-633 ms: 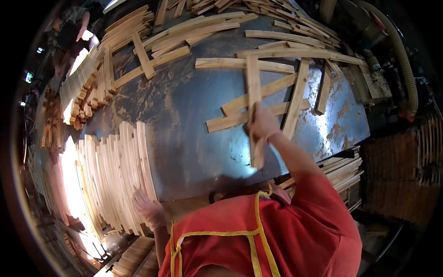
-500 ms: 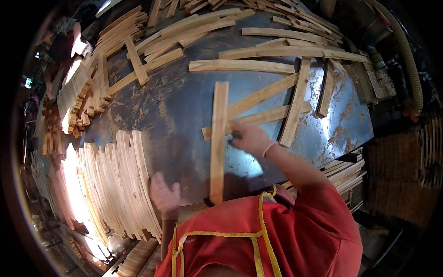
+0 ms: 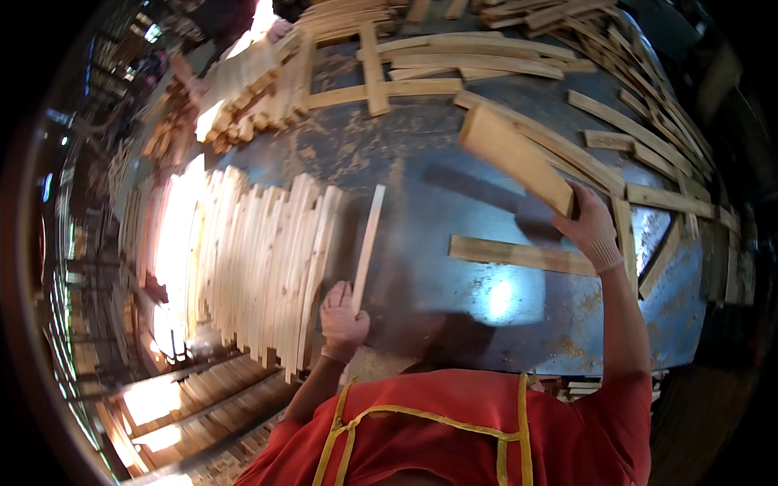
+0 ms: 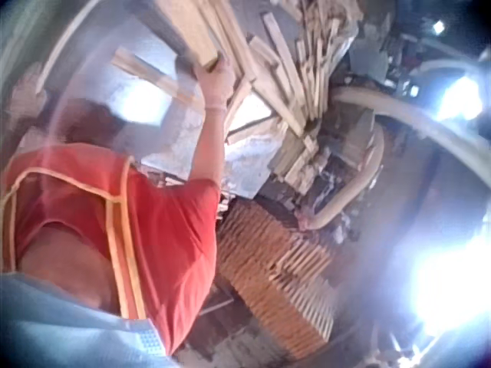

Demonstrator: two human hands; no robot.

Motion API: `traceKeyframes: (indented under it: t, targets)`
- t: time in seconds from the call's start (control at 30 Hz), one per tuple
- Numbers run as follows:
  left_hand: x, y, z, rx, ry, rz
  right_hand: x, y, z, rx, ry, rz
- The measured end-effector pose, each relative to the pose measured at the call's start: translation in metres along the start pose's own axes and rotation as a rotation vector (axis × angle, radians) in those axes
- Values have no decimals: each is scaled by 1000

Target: The person picks up wooden planks from a scattered pile on the floor and arranges them into a neat stack. They handle the planks by hand, repeatedly lifting and placing them to build a growing pile of organized lumber.

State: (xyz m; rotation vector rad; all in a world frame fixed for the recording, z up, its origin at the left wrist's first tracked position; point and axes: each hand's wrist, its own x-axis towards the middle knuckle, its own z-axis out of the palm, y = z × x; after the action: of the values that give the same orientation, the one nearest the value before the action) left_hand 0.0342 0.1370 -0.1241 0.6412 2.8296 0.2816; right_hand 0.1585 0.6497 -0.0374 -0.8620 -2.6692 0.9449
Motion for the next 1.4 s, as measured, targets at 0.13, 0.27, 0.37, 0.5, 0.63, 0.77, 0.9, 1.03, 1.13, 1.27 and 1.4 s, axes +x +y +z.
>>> traceKeyframes:
  t: [0.13,0.27,0.37,0.5,0.63,0.77,0.9,1.03,1.13,1.27,1.4]
  targets:
    - [-32,-100,-5,252,101,-81,-36,-76,26,379,-61,67]
    - [-35,-112,2,446,223,-25,-69,-131,88,803,-203,47]
    - [-23,-25,-51,-83,-48,97,-94,-156,171,1044,-265,230]
    - [-14,34,-80,-371,-374,13,-136,-201,232,1009,-649,288]
    - [-23,0,-63,-265,-166,118,-118,-154,191,178,-346,-147]
    - [-49,-82,-17,265,191,110,-80,-19,138,-520,-106,-204]
    - [-27,-69,-31,353,77,-65,-68,32,92,-708,-166,-26]
    - [-4,-3,-16,52,-31,117,-36,-22,92,-433,-354,-38]
    - [20,42,41,-881,-320,20,-19,-80,117,24,-423,-50]
    - [59,121,68,-1335,-494,-366,62,-49,124,43,-126,-186]
    - [71,146,36,-1435,-524,-482,157,40,53,-517,82,-131]
